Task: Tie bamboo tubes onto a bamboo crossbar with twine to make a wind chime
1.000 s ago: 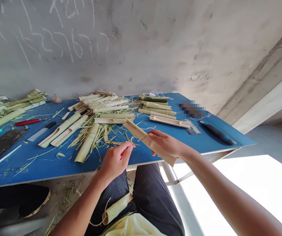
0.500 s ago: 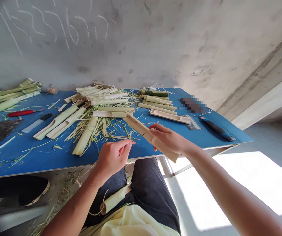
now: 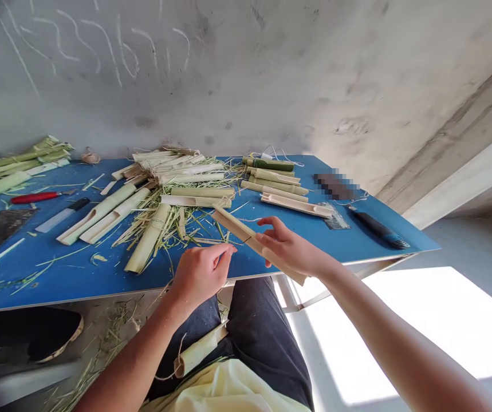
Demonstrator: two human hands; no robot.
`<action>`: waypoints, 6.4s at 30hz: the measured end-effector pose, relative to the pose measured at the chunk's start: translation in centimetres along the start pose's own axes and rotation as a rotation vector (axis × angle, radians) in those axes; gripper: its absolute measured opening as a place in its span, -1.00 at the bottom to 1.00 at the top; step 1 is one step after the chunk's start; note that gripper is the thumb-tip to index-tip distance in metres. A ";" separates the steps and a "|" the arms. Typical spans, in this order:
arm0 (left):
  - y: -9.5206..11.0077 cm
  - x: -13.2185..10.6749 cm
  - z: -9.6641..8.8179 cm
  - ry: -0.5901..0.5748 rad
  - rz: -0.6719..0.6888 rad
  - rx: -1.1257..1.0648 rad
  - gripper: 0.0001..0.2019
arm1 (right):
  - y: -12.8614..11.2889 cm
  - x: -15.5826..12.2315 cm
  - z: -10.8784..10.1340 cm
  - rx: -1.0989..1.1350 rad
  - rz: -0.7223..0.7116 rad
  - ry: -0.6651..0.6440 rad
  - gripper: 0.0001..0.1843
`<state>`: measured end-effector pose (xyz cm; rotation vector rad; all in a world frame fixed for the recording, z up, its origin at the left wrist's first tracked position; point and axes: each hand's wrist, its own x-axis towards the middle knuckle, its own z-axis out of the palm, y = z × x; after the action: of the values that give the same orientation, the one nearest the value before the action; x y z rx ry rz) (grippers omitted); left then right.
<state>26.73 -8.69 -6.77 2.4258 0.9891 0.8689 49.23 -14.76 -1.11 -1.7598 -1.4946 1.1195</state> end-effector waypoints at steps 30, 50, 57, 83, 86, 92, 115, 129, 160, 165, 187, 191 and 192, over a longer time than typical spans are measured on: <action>1.9 1.1 5.0 0.052 0.289 0.152 -0.70 | 1.1 4.3 2.8 -0.042 -0.077 0.285 -0.71; -1.9 3.6 -2.2 0.135 0.749 0.324 -0.80 | -0.5 3.3 0.9 -0.379 -0.205 -0.028 -0.77; -1.9 3.9 -2.1 0.290 0.838 0.312 -0.87 | -0.2 3.1 0.0 -0.186 -0.156 -0.173 -0.77; -1.7 3.1 -1.8 0.384 0.838 0.374 -0.85 | -1.5 2.1 0.1 0.024 0.018 -0.249 -0.77; -1.6 2.9 -1.8 0.378 0.836 0.374 -0.84 | -1.3 2.1 0.1 -0.012 -0.018 -0.235 -0.78; -1.3 2.5 -1.8 0.372 0.813 0.369 -0.87 | -0.4 2.2 -0.2 -0.075 -0.097 -0.210 -0.80; 0.3 1.8 -0.7 0.299 0.752 0.349 -0.80 | -0.4 1.9 -0.2 -0.182 -0.130 -0.119 -0.83; 0.0 2.2 0.3 0.293 0.753 0.317 -0.87 | 0.2 2.1 -0.7 -0.165 -0.141 -0.146 -0.85; -1.4 -5.5 -4.3 0.055 0.372 0.288 -0.80 | 2.1 5.2 -1.7 -0.665 -0.203 0.100 -0.60; -11.2 -5.2 -15.1 0.182 -0.213 0.812 -0.79 | 2.3 6.1 -1.9 -0.702 -0.229 0.103 -0.56; -2.3 11.8 0.3 -0.384 0.282 0.172 -0.71 | 3.4 6.7 -1.2 -0.257 -0.457 0.400 -0.67; -2.7 11.5 0.4 -0.410 0.254 0.123 -0.77 | 3.1 7.1 -1.0 -0.123 -0.501 0.462 -0.70; -2.6 11.5 0.5 -0.416 0.255 0.110 -0.78 | 2.9 7.1 -0.9 -0.105 -0.513 0.482 -0.71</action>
<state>32.18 1.35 -3.99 2.7116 0.5959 0.3595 51.66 -8.34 -4.72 -1.4447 -1.5768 0.3360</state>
